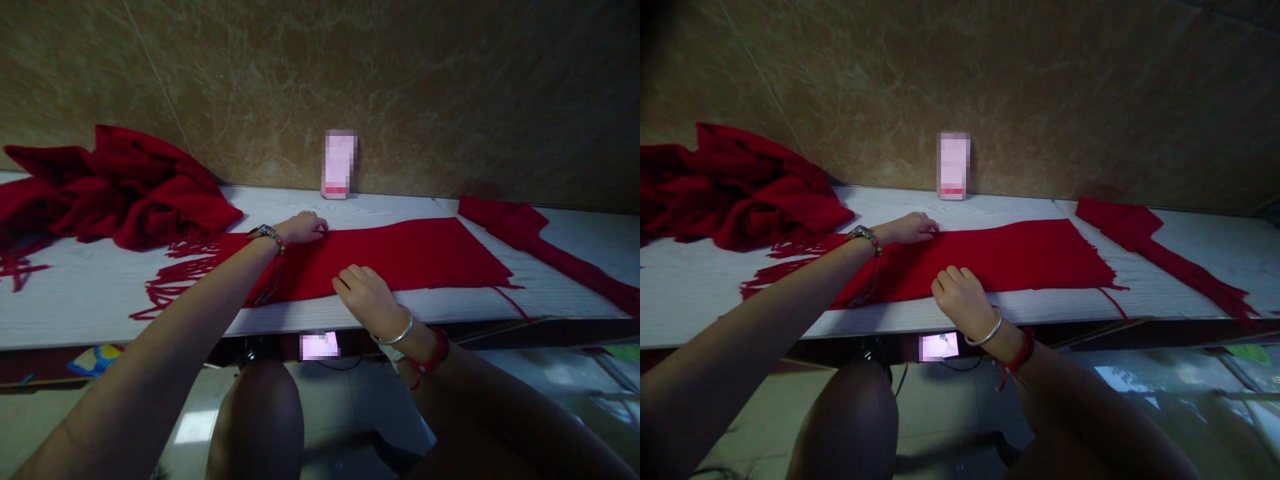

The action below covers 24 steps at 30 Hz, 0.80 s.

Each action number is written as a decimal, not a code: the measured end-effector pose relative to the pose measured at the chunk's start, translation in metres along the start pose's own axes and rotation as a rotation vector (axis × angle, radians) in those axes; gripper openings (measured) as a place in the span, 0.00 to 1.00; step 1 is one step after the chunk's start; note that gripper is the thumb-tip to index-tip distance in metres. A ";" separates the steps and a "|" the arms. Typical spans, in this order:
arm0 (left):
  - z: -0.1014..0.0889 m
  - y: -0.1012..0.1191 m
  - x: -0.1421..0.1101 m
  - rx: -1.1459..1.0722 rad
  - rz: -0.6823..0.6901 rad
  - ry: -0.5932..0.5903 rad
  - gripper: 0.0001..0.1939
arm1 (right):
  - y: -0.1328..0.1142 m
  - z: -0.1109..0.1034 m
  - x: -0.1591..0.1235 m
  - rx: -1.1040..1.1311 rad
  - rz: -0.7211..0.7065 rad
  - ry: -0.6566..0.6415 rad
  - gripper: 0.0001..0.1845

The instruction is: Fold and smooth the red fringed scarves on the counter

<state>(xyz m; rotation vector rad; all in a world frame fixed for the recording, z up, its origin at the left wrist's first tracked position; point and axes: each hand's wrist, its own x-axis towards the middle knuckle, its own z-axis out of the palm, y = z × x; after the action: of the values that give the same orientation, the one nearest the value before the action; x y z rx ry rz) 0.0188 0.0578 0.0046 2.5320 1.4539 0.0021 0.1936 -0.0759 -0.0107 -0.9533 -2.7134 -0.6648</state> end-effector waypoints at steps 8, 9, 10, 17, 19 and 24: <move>-0.010 0.005 0.022 -0.138 -0.042 -0.116 0.21 | -0.001 -0.004 -0.001 -0.025 -0.007 -0.040 0.11; -0.011 0.004 0.023 -0.155 -0.037 -0.128 0.20 | -0.001 -0.004 -0.001 -0.020 -0.010 -0.038 0.11; -0.012 0.003 0.025 -0.169 -0.034 -0.133 0.20 | 0.000 -0.003 -0.002 -0.015 -0.013 -0.038 0.12; -0.008 -0.012 0.030 -0.265 -0.036 -0.102 0.19 | -0.001 0.002 -0.007 -0.013 -0.047 0.012 0.14; -0.007 -0.013 0.029 -0.272 -0.039 -0.093 0.19 | -0.002 0.002 -0.007 -0.011 -0.048 0.011 0.14; -0.006 -0.012 0.028 -0.296 -0.058 -0.062 0.20 | -0.004 0.004 -0.007 0.009 -0.068 0.003 0.14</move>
<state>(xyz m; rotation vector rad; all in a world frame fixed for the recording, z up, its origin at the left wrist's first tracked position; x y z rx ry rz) 0.0219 0.0884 0.0047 2.2341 1.3881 0.1193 0.1962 -0.0803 -0.0175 -0.8608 -2.7548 -0.6656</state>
